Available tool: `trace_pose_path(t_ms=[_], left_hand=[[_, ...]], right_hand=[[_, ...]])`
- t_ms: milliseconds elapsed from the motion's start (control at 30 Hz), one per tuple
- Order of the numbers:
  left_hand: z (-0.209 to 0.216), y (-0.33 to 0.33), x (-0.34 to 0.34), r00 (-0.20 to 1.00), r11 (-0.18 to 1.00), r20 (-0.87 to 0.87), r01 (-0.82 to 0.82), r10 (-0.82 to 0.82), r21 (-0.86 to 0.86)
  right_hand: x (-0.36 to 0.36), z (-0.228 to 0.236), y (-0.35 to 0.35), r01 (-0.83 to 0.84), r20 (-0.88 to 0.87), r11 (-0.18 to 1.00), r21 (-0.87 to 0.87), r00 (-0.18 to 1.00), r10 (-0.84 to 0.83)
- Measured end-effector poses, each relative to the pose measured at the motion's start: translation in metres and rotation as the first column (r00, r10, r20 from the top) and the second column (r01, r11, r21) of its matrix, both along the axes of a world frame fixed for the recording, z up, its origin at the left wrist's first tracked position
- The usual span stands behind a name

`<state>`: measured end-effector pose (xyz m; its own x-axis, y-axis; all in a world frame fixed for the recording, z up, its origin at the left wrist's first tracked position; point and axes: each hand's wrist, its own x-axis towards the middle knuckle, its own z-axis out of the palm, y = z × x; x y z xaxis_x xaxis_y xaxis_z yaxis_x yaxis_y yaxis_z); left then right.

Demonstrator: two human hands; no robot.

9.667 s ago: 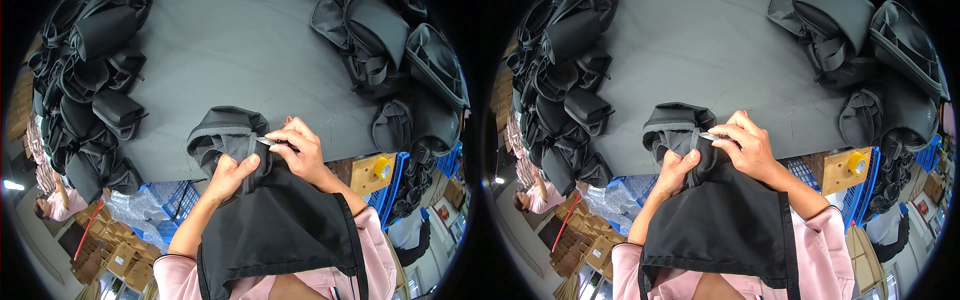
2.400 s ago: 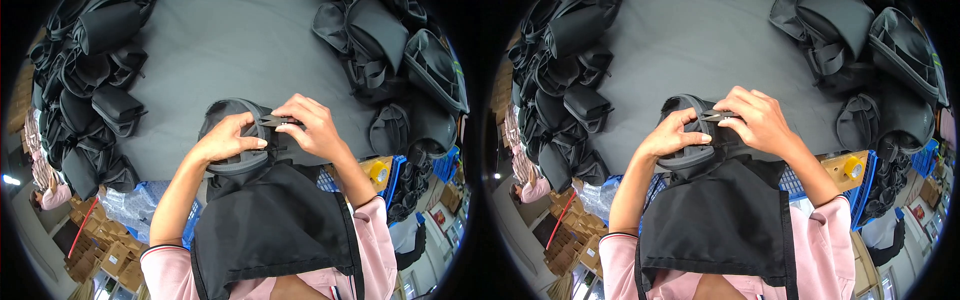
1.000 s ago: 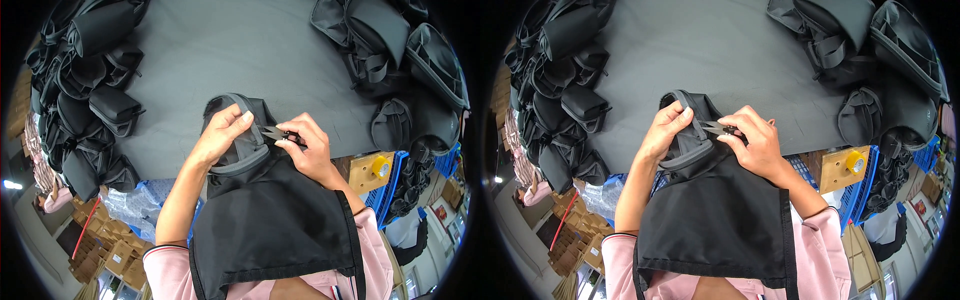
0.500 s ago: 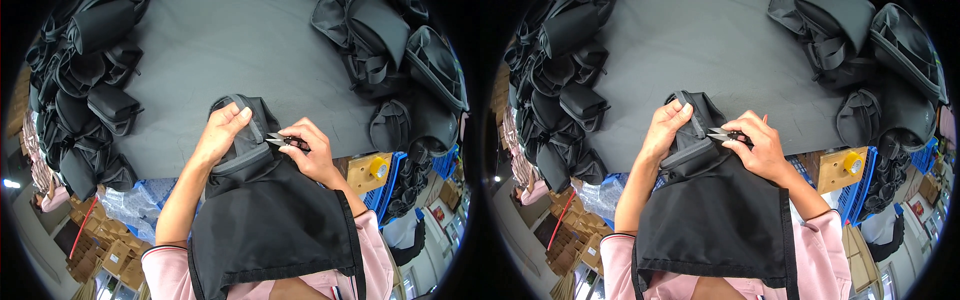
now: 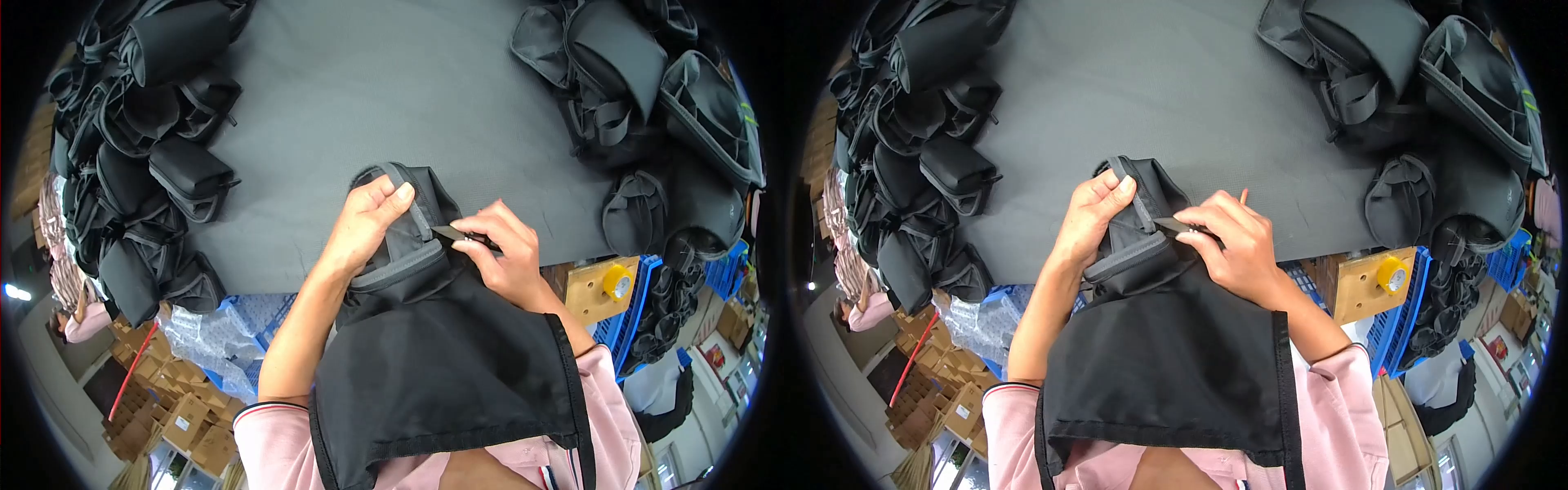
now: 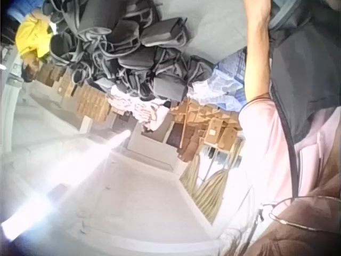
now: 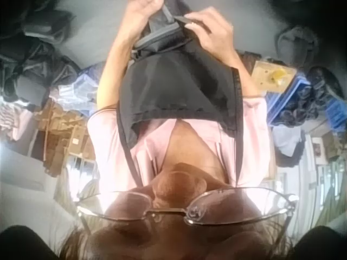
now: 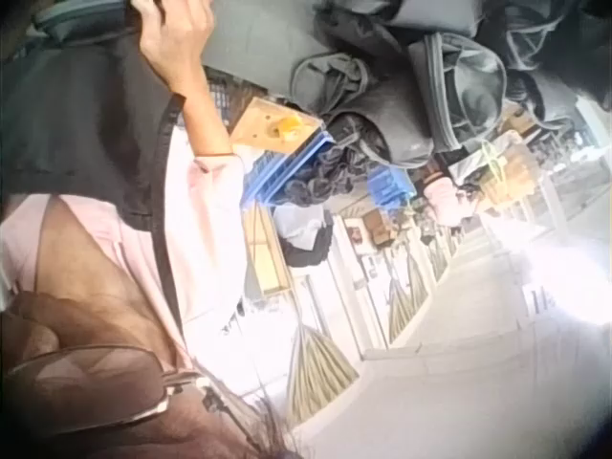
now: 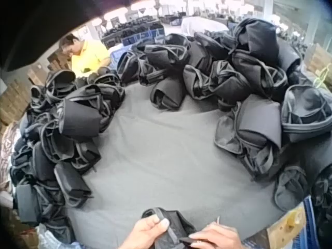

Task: Trim excess threads and perform quality checks on small black soft cases/bags using snips.

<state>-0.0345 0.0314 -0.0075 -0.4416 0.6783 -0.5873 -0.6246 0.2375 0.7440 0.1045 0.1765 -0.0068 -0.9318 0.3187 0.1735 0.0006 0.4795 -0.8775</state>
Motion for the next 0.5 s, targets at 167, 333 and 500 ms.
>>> trace_pose_path(t_ms=[167,333,500], left_hand=[[-0.002,-0.004,-0.002,0.999,0.999,-0.005,-0.042,0.042,0.016],[0.024,-0.011,0.001,0.994,0.999,-0.111,0.007,-0.003,0.039],[0.024,-0.023,0.009,0.980,0.939,0.193,-0.105,0.042,0.326]], right_hand=[[-0.009,0.011,-0.004,0.033,0.003,0.998,-0.050,0.999,-0.033],[-0.007,0.039,0.000,-0.009,-0.171,0.961,0.276,0.983,0.059],[-0.006,0.056,0.000,-0.093,-0.112,0.956,0.279,0.985,0.129]])
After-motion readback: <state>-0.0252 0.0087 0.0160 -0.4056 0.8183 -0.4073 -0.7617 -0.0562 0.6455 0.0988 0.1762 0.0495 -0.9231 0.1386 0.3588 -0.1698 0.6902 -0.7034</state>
